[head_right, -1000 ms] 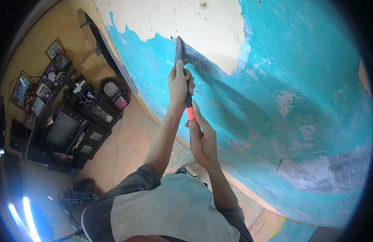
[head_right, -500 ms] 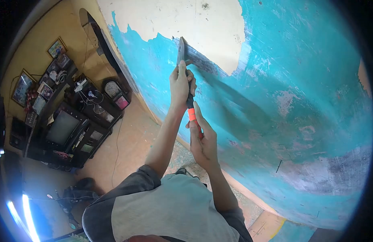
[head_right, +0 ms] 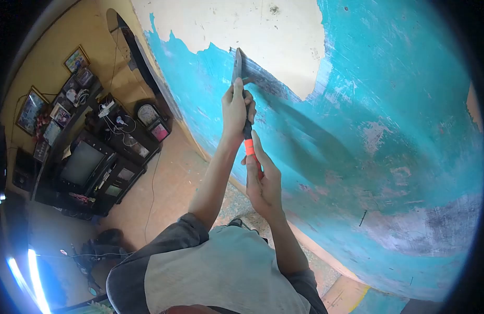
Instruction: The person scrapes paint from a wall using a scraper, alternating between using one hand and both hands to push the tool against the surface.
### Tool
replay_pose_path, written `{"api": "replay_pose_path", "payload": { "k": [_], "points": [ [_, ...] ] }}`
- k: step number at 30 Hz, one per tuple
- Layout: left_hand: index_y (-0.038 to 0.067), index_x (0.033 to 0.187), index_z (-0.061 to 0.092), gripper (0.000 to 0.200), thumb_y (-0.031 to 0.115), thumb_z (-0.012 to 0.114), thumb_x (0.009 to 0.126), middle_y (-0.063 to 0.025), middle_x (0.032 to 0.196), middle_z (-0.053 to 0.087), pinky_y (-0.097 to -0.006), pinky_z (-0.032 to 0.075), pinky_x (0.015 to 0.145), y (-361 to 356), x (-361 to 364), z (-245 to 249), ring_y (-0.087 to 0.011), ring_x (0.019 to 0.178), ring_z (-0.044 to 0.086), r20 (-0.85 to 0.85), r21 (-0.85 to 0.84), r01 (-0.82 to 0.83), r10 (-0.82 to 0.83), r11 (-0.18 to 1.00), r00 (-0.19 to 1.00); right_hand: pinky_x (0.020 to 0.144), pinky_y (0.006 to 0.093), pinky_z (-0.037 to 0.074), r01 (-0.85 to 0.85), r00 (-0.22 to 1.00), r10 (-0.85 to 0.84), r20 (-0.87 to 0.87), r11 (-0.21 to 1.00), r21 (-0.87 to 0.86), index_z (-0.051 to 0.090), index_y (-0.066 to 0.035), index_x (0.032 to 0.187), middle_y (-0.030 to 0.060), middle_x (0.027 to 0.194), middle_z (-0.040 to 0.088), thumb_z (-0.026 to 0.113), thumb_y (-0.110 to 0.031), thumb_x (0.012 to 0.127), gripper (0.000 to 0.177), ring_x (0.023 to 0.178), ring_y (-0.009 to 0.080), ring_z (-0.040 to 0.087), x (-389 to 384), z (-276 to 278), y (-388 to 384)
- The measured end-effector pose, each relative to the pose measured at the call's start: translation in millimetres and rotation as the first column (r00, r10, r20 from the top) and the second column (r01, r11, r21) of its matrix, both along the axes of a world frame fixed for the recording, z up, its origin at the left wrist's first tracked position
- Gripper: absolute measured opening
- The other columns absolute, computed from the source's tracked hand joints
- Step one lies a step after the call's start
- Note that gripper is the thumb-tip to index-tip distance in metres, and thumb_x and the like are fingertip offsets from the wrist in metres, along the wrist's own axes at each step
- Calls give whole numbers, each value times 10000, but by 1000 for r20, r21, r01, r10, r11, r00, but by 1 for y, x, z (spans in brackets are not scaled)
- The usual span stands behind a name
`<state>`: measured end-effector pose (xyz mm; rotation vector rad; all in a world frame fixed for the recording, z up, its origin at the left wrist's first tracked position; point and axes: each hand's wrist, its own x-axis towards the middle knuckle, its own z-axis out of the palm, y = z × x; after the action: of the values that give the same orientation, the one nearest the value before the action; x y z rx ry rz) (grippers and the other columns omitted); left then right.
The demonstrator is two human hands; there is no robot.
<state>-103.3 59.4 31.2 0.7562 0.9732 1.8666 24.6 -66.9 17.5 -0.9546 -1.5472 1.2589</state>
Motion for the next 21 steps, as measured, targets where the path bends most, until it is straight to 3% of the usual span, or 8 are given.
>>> {"api": "replay_pose_path", "payload": {
  "k": [4, 11, 21],
  "points": [
    [-74, 1200, 577, 468, 366, 440, 1117, 25, 639, 400, -247, 330, 383, 13, -18, 2, -73, 408, 404, 3, 60, 2, -3, 998, 1000, 787, 271, 466, -27, 1000, 26, 8, 992, 122, 405, -63, 1590, 59, 919, 604, 499, -147, 1097, 509, 839, 112, 534, -13, -7, 23],
    [-80, 1191, 569, 509, 413, 473, 1105, 7, 614, 445, -259, 312, 355, 6, -9, -1, -92, 381, 426, 10, 34, 12, -12, 999, 1000, 795, 273, 472, 6, 1000, -4, -25, 995, 101, 421, -52, 1579, 66, 924, 607, 507, -160, 1098, 500, 853, 115, 541, -11, -5, 9],
    [-81, 1214, 569, 470, 358, 434, 1115, 30, 645, 409, -250, 321, 381, 16, -23, 0, -69, 405, 404, -13, 43, -12, 12, 999, 1000, 784, 259, 467, -12, 1000, 12, 5, 991, 134, 401, -66, 1592, 74, 930, 613, 498, -166, 1103, 508, 864, 117, 548, -19, -11, 18]
  ]
}}
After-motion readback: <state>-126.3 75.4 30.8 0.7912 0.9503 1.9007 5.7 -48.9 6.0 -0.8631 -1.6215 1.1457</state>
